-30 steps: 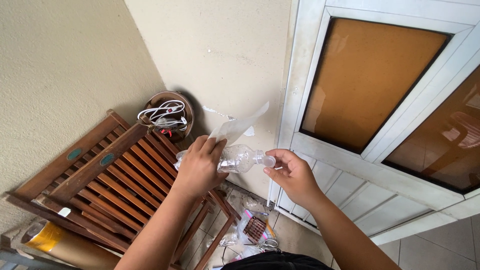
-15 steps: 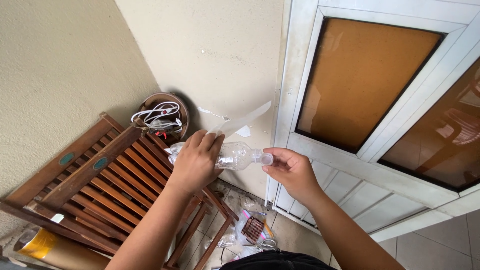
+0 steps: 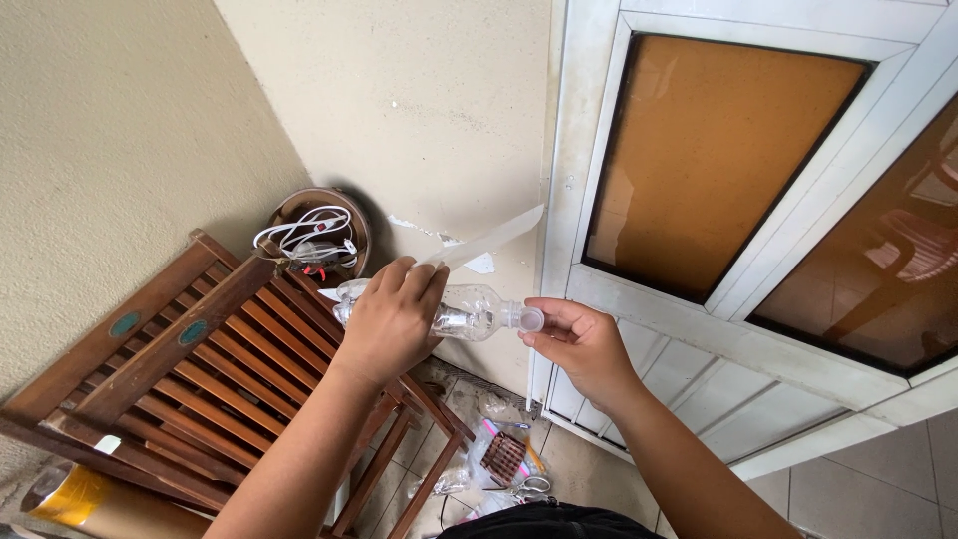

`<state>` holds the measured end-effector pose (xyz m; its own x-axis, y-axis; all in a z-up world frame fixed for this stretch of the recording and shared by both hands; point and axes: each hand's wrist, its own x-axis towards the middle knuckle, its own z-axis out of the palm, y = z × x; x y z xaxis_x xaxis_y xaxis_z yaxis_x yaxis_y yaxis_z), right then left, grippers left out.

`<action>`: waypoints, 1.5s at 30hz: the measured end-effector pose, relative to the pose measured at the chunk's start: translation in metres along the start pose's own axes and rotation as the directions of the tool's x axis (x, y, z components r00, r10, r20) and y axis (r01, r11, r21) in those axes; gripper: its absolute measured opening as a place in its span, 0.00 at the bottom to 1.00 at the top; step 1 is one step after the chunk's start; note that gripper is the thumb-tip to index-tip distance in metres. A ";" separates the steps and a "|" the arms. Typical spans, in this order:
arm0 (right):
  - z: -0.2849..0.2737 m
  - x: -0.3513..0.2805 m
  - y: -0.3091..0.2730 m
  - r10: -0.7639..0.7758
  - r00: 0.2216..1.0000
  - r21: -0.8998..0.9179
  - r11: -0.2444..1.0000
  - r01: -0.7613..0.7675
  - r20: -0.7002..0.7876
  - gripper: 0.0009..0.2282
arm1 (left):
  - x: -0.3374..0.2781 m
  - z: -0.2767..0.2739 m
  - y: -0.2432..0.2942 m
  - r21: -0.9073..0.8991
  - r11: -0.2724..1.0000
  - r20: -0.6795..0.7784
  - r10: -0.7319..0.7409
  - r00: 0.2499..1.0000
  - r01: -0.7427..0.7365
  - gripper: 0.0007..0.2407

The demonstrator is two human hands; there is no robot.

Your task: Applying a decorative patterned film to a window pane using a spray bottle and a squeegee tool.

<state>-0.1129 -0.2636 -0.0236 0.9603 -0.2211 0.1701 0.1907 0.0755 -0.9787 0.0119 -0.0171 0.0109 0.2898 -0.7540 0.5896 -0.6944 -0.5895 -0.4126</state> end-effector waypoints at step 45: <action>-0.002 -0.010 0.009 0.084 0.995 0.019 0.996 -0.083 -0.063 0.22 | 0.004 0.030 0.005 0.059 0.992 -0.096 0.119 0.988 -0.113 0.13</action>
<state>-0.1214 -0.2626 -0.0347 0.9582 -0.2746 0.0800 0.1146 0.1125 -0.9870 0.0292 -0.0316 -0.0092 0.1411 -0.7873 0.6002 -0.6827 -0.5164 -0.5169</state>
